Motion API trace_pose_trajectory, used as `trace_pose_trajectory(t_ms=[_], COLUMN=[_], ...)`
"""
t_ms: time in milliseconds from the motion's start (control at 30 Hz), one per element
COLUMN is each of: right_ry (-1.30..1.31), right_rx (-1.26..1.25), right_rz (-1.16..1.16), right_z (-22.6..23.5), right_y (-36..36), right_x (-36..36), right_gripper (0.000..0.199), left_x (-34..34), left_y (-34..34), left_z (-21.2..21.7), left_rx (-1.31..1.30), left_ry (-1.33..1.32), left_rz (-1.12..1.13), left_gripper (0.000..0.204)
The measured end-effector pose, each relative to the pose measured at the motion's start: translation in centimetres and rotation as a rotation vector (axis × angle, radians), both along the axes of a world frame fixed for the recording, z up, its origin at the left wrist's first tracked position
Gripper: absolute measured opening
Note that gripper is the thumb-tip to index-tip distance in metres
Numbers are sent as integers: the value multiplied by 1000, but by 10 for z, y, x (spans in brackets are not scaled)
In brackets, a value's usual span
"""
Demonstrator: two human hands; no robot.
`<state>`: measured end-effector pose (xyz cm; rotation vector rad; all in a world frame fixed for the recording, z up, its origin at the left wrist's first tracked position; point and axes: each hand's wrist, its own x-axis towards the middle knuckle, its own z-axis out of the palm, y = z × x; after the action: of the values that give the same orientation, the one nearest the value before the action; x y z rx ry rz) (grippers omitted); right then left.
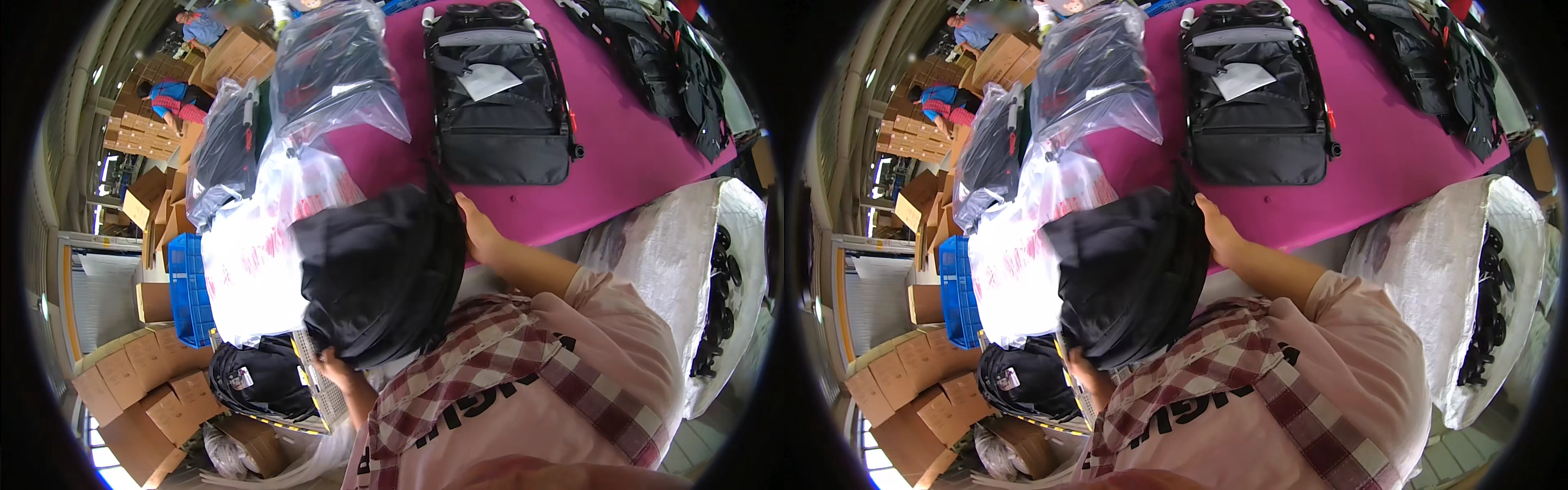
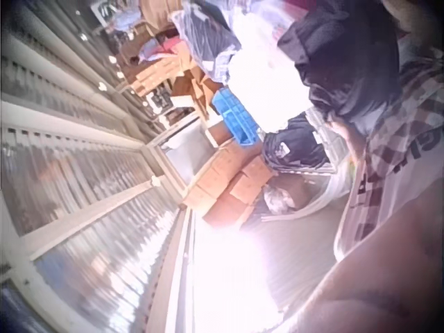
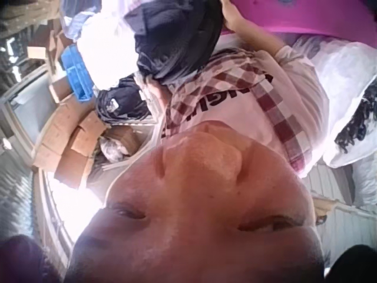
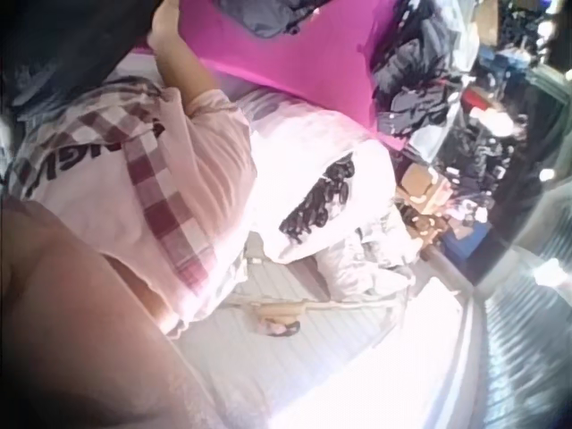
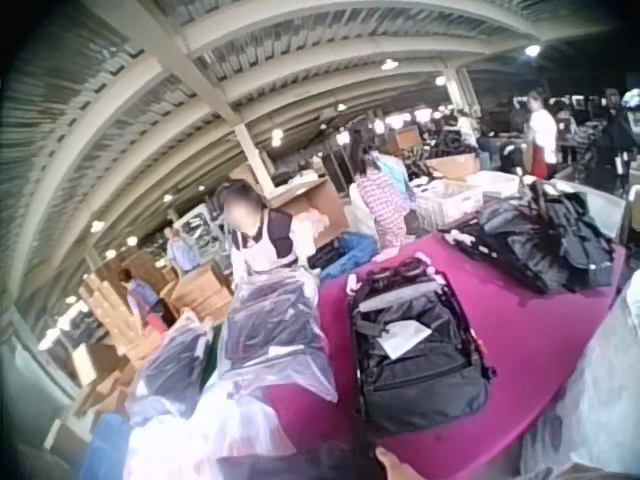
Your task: The person unpacks folded baby strollers from plastic bags, places them on a pink table, and attaches wheels to each stroller. The person repeats this process for several strollers, handling wheels and frames by hand.
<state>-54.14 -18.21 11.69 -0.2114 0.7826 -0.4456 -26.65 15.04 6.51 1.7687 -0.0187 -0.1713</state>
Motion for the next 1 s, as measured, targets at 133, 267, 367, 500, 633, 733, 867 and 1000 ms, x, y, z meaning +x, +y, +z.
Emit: trace_pose_trajectory(t_ms=[133,267,367,500,633,733,867,1000], right_ry=[35,32,92,381,518,516,587,588], right_rx=[-380,-691,-745,-815,-992,-1009,-928,-763], right_rz=[-170,-494,-684,-734,-830,-818,-745,-587], right_z=[-6,-2,41,52,58,58,28,2], right_y=[-11,-43,-47,-34,-37,-53,-92,-141], right_x=[-25,-46,-80,-116,-126,-135,-142,-148], right_gripper=[62,80,74,75,72,69,68,72], left_x=[-71,-86,-99,-109,-116,-116,-127,-136], left_y=[-122,-200,-246,-299,-349,-387,-433,-480], left_z=[136,152,146,126,115,110,95,55], left_rx=[-178,-345,-411,-489,-292,-271,-166,17], left_ry=[-332,-430,-397,-231,-439,-381,-416,-298], left_rz=[-274,-571,-718,-911,-978,-1132,-1250,-1300], left_gripper=[73,78,77,78,73,73,71,72])
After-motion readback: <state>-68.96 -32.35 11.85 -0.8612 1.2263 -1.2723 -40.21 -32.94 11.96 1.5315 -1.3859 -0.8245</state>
